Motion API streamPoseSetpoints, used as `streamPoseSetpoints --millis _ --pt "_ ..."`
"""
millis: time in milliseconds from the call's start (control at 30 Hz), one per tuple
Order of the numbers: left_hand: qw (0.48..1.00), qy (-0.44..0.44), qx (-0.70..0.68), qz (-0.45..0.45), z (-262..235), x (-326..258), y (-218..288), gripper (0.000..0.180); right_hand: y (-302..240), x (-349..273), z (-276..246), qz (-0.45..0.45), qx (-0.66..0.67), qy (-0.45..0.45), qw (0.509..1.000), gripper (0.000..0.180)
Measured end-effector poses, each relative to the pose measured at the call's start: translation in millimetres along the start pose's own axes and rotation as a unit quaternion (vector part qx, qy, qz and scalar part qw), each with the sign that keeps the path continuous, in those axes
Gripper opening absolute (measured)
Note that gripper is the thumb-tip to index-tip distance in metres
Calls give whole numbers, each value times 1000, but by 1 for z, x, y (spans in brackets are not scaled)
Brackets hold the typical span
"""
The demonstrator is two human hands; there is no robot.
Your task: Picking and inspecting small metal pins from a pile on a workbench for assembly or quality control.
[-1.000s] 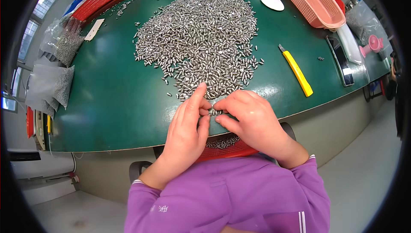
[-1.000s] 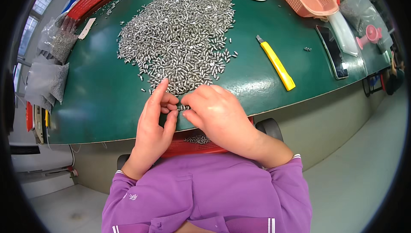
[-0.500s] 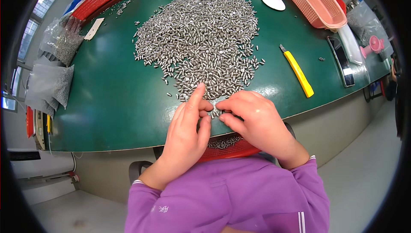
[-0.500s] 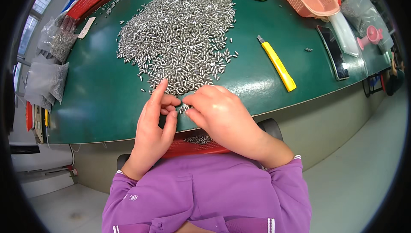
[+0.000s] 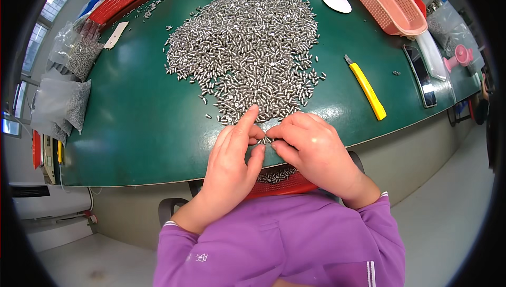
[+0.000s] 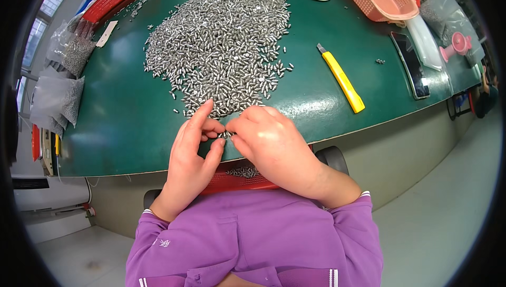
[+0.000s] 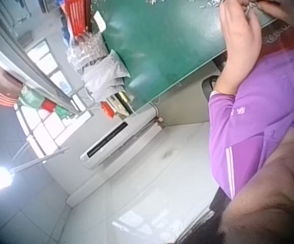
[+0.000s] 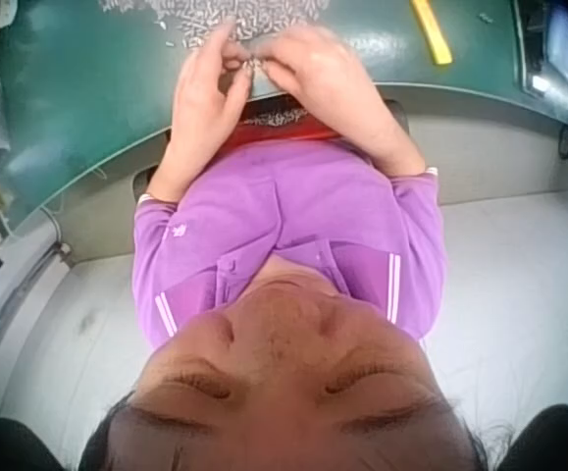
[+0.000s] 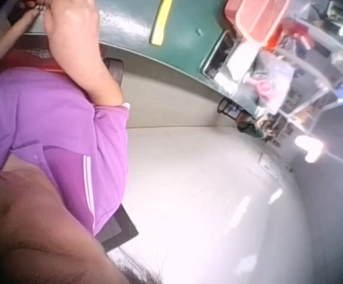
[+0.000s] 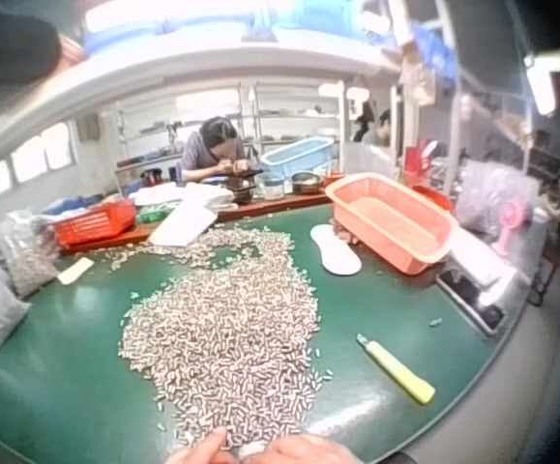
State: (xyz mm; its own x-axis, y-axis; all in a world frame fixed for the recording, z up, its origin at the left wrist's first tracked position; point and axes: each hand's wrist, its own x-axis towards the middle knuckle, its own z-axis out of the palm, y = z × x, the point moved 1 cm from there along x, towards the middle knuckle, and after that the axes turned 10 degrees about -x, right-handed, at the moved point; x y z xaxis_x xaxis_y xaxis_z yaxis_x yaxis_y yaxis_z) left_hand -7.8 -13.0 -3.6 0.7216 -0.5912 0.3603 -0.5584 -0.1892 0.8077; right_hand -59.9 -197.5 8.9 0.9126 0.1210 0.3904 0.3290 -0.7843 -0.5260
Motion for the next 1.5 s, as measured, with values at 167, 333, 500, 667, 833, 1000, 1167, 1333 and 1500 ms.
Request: streamPoseSetpoints --millis 167,333,500,667,833,1000,1167,1333,1500 --pt "1000 3 -4 -8 0 0 2 74 0 0 1 -1 5 -4 1000 14" --pt "1000 13 -12 -18 -1 0 4 72 2 1 4 12 15 7 1000 12" --pt "1000 17 -3 -23 1 2 3 68 3 0 8 17 8 10 1000 10" --pt "999 11 1 -33 1 4 4 66 0 2 7 21 1 25 999 12" --pt "1000 5 -9 -18 2 1 0 69 1 0 5 4 20 -10 1000 15" --pt "1000 0 -23 -15 0 1 -2 73 2 0 2 -2 31 -10 999 17" --pt "999 -14 -45 -26 -3 -1 -2 75 2 0 0 -1 38 -23 999 19" --pt "996 -5 -81 -36 -6 -5 -4 77 0 2 -3 15 28 -18 999 27" --pt "992 35 -118 -38 -9 -10 -9 77 -2 1 -3 18 21 -10 1000 32"
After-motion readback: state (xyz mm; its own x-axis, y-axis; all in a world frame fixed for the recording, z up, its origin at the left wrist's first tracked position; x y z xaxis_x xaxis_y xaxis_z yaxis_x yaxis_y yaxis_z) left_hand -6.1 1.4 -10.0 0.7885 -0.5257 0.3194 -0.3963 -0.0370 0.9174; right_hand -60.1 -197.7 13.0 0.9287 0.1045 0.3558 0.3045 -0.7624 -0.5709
